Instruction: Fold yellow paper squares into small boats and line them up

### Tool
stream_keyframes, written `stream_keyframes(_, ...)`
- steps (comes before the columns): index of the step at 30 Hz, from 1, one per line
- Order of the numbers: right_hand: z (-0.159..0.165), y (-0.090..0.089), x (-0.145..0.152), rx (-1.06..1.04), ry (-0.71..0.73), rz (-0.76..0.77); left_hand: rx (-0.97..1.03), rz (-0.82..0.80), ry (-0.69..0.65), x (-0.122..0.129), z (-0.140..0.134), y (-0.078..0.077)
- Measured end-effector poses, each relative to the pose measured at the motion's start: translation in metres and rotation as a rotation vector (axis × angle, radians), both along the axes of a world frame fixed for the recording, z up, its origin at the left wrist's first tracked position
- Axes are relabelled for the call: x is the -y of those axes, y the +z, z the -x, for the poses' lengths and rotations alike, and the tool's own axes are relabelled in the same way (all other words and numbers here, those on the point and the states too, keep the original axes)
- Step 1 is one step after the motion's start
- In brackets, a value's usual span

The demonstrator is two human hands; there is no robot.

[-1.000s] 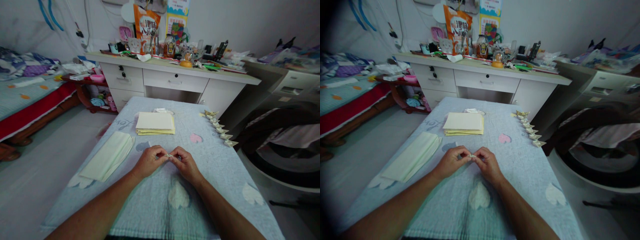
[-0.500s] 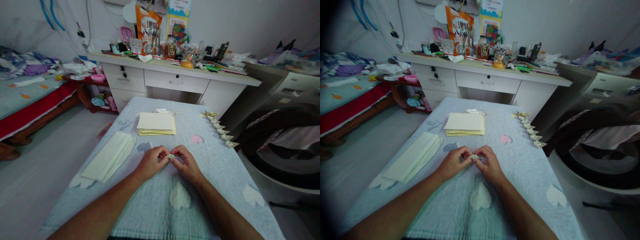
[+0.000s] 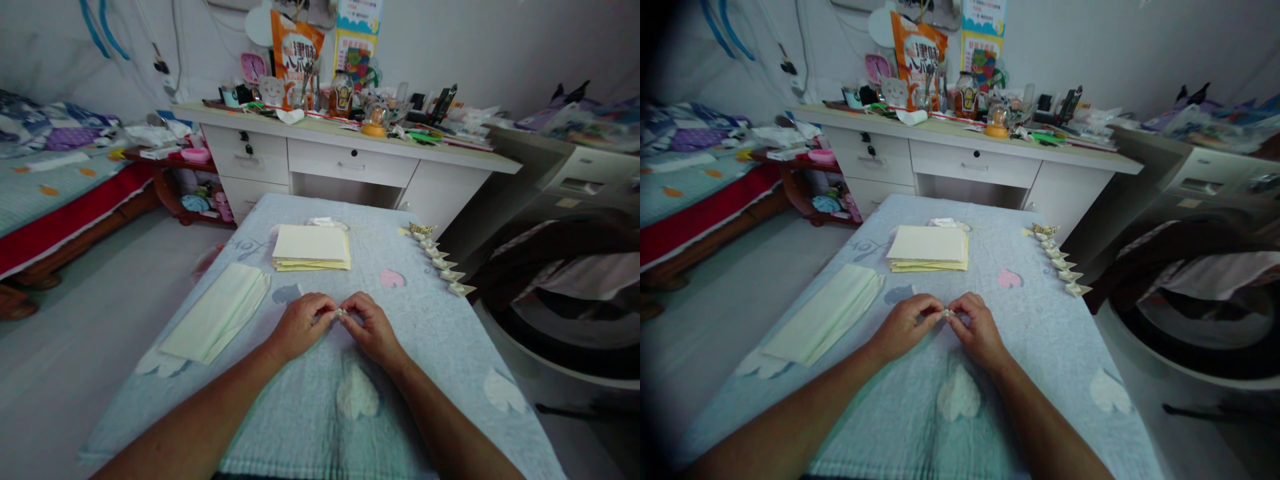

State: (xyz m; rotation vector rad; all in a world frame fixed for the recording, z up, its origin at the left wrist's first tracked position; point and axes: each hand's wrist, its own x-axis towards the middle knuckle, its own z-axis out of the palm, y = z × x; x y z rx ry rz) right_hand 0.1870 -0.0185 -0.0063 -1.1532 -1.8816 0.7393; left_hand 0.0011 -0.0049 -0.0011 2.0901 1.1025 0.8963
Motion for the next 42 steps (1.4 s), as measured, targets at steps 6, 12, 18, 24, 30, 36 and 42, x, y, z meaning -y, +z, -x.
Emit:
stream_keyframes(6, -0.001, -0.002, 0.000, -0.015, -0.011, 0.006, 0.006, -0.010, -0.015, -0.001, 0.001, 0.000)
stream_keyframes(12, -0.001, -0.006, -0.002, -0.001, 0.028, -0.032, -0.035, 0.005, -0.046, -0.003, 0.001, -0.002)
stream_keyframes(18, -0.002, -0.002, -0.001, -0.008, 0.011, -0.033, -0.057, -0.015, -0.045, -0.003, -0.001, -0.001)
stream_keyframes(24, -0.006, -0.003, 0.000, -0.053, -0.042, 0.009, -0.004, 0.014, 0.042, -0.003, 0.001, -0.002)
stream_keyframes(30, -0.009, -0.002, -0.002, -0.128, -0.094, 0.068, 0.285, 0.291, 0.077, -0.004, -0.002, -0.005)
stream_keyframes(36, -0.010, -0.001, -0.002, -0.168, -0.125, 0.071, 0.433, 0.393, 0.084, -0.005, -0.005, -0.011)
stream_keyframes(42, -0.011, -0.003, -0.002, -0.406, -0.115, 0.142, 0.611, 0.494, 0.077, -0.009, -0.005, -0.012)
